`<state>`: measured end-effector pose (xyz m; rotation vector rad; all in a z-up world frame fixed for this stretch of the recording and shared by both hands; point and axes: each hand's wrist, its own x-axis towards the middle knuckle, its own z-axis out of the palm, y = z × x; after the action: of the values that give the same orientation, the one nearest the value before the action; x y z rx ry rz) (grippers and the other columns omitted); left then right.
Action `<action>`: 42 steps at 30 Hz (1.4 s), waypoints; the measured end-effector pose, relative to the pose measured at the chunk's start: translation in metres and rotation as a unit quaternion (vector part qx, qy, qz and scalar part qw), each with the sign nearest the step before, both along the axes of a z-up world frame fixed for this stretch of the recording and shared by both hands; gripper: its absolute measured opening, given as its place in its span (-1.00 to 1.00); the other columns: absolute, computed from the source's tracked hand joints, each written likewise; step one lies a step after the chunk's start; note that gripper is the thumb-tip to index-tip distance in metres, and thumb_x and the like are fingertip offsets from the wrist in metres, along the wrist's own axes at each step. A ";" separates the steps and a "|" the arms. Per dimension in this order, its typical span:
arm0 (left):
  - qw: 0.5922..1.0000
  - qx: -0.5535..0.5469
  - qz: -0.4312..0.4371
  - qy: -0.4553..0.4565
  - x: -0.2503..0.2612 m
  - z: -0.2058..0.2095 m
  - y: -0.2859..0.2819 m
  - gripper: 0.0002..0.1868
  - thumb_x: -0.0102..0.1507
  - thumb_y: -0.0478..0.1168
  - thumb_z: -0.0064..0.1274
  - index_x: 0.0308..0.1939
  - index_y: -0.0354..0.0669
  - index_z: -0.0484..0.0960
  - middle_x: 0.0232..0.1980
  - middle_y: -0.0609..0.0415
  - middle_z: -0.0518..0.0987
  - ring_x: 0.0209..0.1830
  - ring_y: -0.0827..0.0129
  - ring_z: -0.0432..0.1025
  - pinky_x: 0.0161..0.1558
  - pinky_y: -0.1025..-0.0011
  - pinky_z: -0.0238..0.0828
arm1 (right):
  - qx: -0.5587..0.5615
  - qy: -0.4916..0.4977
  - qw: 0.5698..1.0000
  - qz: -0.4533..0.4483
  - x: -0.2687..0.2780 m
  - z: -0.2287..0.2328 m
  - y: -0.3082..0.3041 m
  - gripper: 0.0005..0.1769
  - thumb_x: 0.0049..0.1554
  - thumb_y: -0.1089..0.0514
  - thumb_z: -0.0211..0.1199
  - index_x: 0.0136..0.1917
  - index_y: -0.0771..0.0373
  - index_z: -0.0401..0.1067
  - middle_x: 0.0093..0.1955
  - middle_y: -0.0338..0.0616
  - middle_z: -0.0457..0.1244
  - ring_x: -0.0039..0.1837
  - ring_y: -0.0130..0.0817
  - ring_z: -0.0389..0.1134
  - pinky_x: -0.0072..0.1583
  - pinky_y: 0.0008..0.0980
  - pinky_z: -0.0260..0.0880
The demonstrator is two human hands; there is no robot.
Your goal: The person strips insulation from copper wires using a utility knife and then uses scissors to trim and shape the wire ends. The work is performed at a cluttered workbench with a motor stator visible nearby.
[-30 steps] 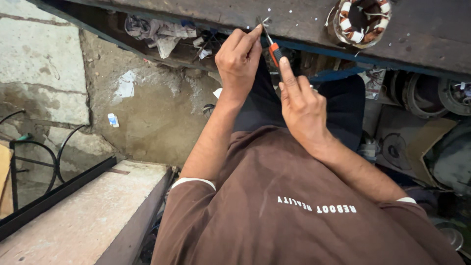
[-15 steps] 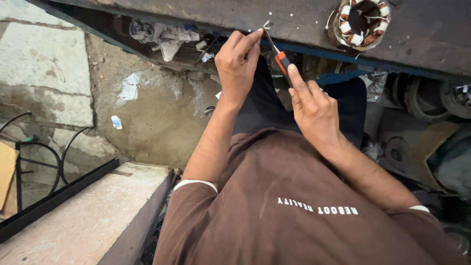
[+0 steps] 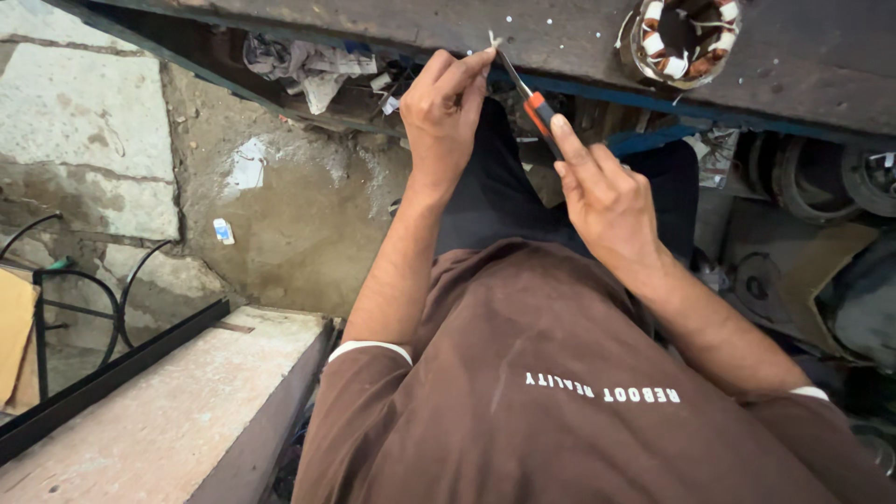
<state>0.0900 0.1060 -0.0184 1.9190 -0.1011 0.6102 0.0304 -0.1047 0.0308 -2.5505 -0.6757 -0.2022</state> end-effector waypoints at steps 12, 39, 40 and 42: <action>0.997 -0.068 -0.005 0.044 0.000 -0.005 -0.001 -0.81 0.34 -0.46 0.15 0.01 -0.21 0.70 -0.38 0.13 0.32 -0.43 0.52 0.25 -0.33 0.47 0.22 | 0.085 0.014 0.996 -0.027 -0.005 -0.011 0.000 -0.43 0.36 0.30 0.29 0.58 0.12 0.27 -0.20 -0.01 0.16 -0.26 -0.12 0.24 -0.17 -0.15 0.27; 0.998 -0.052 0.010 0.037 0.004 0.003 -0.006 -0.89 0.31 -0.42 0.17 -0.09 -0.25 0.66 -0.40 0.10 0.35 -0.46 0.47 0.25 -0.36 0.45 0.22 | 0.030 0.033 0.999 -0.012 -0.001 0.002 0.006 -0.39 0.33 0.29 0.30 0.59 0.13 0.24 -0.19 0.02 0.20 -0.25 0.01 0.30 -0.21 -0.10 0.31; 0.998 -0.051 0.009 0.039 0.003 0.002 -0.006 -0.89 0.31 -0.42 0.17 -0.09 -0.25 0.66 -0.40 0.09 0.34 -0.46 0.46 0.25 -0.36 0.45 0.21 | 0.037 0.037 0.999 -0.011 -0.002 0.000 0.006 -0.39 0.33 0.29 0.29 0.60 0.14 0.23 -0.19 0.02 0.20 -0.25 0.02 0.30 -0.21 -0.10 0.31; 0.998 -0.046 0.009 0.041 0.002 0.003 -0.006 -0.89 0.31 -0.42 0.18 -0.08 -0.26 0.67 -0.41 0.08 0.33 -0.47 0.46 0.24 -0.37 0.44 0.21 | 0.035 0.035 0.999 -0.010 -0.002 0.000 0.006 -0.38 0.33 0.29 0.28 0.60 0.13 0.23 -0.19 0.03 0.20 -0.24 0.02 0.30 -0.20 -0.10 0.32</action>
<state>0.0923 0.1005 -0.0151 1.8552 -0.0038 0.5386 0.0279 -0.0988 0.0305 -2.4860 -0.6054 -0.1403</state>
